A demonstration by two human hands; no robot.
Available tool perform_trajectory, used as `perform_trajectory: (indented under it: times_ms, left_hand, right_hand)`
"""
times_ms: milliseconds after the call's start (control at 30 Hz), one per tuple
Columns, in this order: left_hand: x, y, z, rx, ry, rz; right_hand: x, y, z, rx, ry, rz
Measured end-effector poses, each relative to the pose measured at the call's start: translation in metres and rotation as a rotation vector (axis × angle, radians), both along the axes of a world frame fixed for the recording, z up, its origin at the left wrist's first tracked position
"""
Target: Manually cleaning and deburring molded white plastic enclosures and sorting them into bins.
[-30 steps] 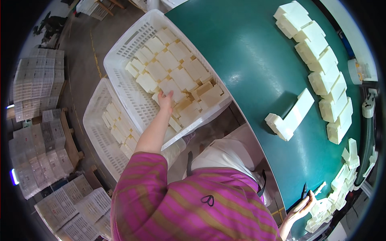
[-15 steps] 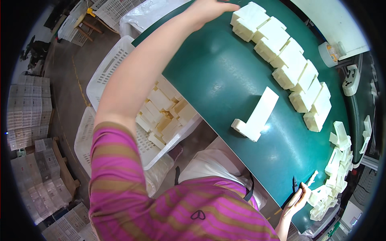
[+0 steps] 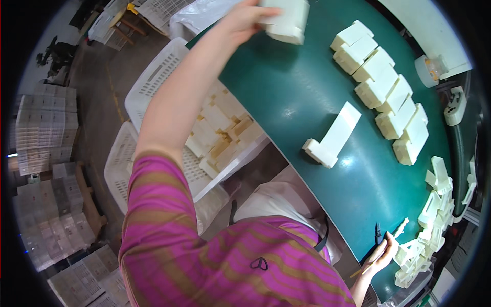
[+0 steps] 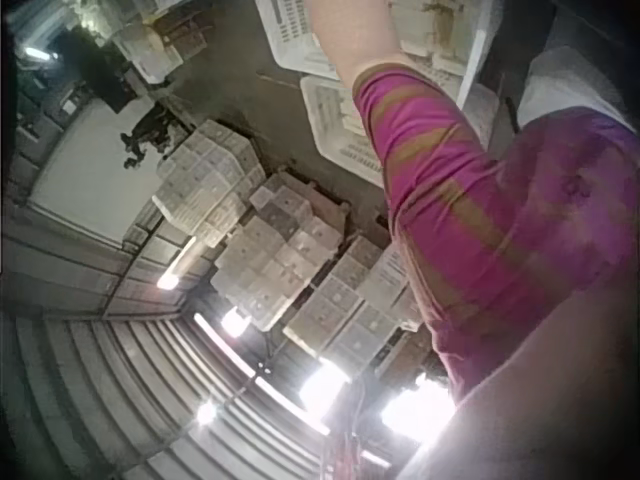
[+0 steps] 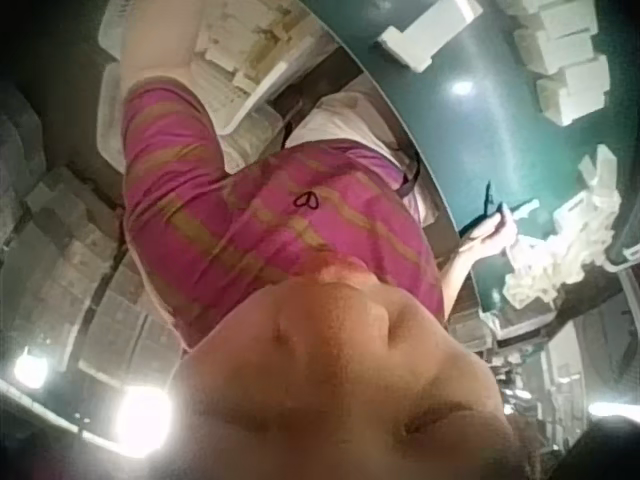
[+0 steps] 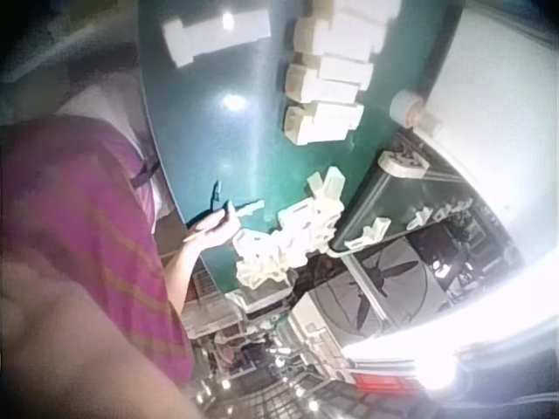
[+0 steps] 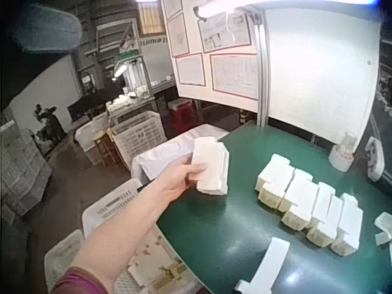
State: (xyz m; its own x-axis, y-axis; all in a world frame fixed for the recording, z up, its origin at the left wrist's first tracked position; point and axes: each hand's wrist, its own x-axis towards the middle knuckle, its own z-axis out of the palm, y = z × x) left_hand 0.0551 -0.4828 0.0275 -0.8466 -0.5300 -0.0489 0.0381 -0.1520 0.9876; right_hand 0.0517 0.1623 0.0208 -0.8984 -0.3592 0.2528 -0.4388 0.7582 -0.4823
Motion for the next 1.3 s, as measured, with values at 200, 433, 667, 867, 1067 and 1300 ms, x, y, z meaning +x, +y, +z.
perform_trajectory:
  times_ms: [200, 433, 667, 867, 1067, 1300]
  left_hand:
    - [0.241, 0.044, -0.04, 0.286, 0.092, 0.781]
    - [0.347, 0.133, -0.219, 0.527, -0.264, 1.219]
    - [0.359, 0.135, -0.261, 0.518, -0.345, 1.364]
    - [0.365, 0.14, -0.271, 0.126, -0.675, 1.429]
    - [0.341, 0.143, -0.261, 0.243, -0.596, 1.356]
    - [0.383, 0.117, -0.314, 0.402, -0.414, 1.263]
  right_hand:
    - [-0.002, 0.003, -0.001, 0.011, -0.001, 0.025]
    - [0.001, 0.001, 0.001, 0.011, -0.028, 0.019]
    - [0.003, 0.001, 0.002, 0.031, -0.022, 0.031]
    - [0.002, 0.003, -0.001, 0.014, -0.01, 0.013]
    - [0.002, 0.004, 0.001, 0.048, -0.019, 0.016]
    - [0.001, -0.005, 0.0, 0.033, -0.013, 0.022]
